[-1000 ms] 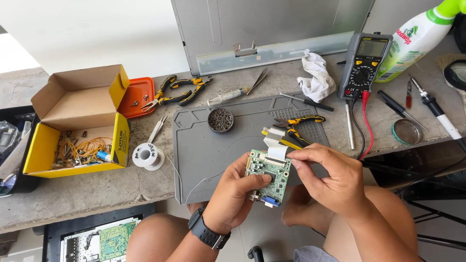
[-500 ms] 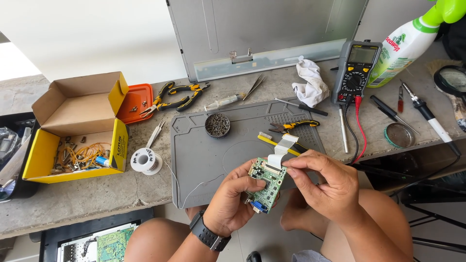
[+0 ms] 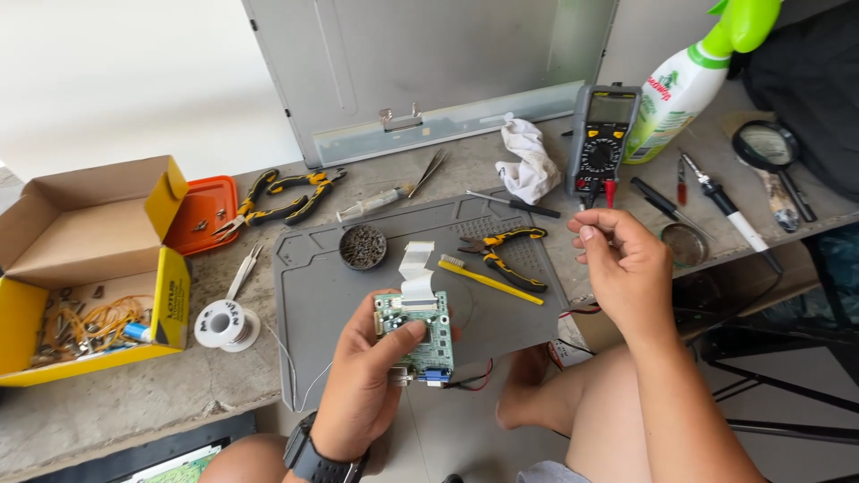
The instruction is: The person cleans a circuit board using a brush and a cloth. They wipe the board with a cloth, use a brush to clean specific areas, and handle the board carefully throughout the process.
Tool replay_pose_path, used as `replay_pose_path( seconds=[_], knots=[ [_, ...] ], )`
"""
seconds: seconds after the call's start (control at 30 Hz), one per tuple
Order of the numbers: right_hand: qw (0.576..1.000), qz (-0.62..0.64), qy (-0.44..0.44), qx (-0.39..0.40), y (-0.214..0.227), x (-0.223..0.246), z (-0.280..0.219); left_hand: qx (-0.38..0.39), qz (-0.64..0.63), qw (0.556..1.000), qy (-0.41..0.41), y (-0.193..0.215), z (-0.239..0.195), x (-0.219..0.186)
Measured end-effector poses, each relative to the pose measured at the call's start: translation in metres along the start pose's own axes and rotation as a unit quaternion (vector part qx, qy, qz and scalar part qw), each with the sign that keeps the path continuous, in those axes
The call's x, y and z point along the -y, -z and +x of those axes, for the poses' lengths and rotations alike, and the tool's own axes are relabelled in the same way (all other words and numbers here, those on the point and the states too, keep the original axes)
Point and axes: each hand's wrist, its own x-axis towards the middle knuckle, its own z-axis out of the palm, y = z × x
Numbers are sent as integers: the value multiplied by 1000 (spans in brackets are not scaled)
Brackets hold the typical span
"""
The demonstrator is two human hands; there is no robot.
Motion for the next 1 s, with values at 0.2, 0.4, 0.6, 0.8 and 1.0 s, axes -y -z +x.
replay_pose_path(
  seconds=[0.2,0.4,0.6,0.8,1.0],
  knots=[
    [999,-12,39,-36,-2,-11,7,-36,-19,999,-12,6,9,16],
    [989,-47,133,45,-28,9,-7,-29,32,999,-9,7,9,27],
    [973,-59,213,58,-37,20,-19,-17,78,995,-53,8,12,38],
    [963,-53,251,76,-56,44,-22,-15,110,992,-63,0,3,33],
    [931,-121,321,121,-97,64,45,1,129,989,-77,1,0,34]
  ],
)
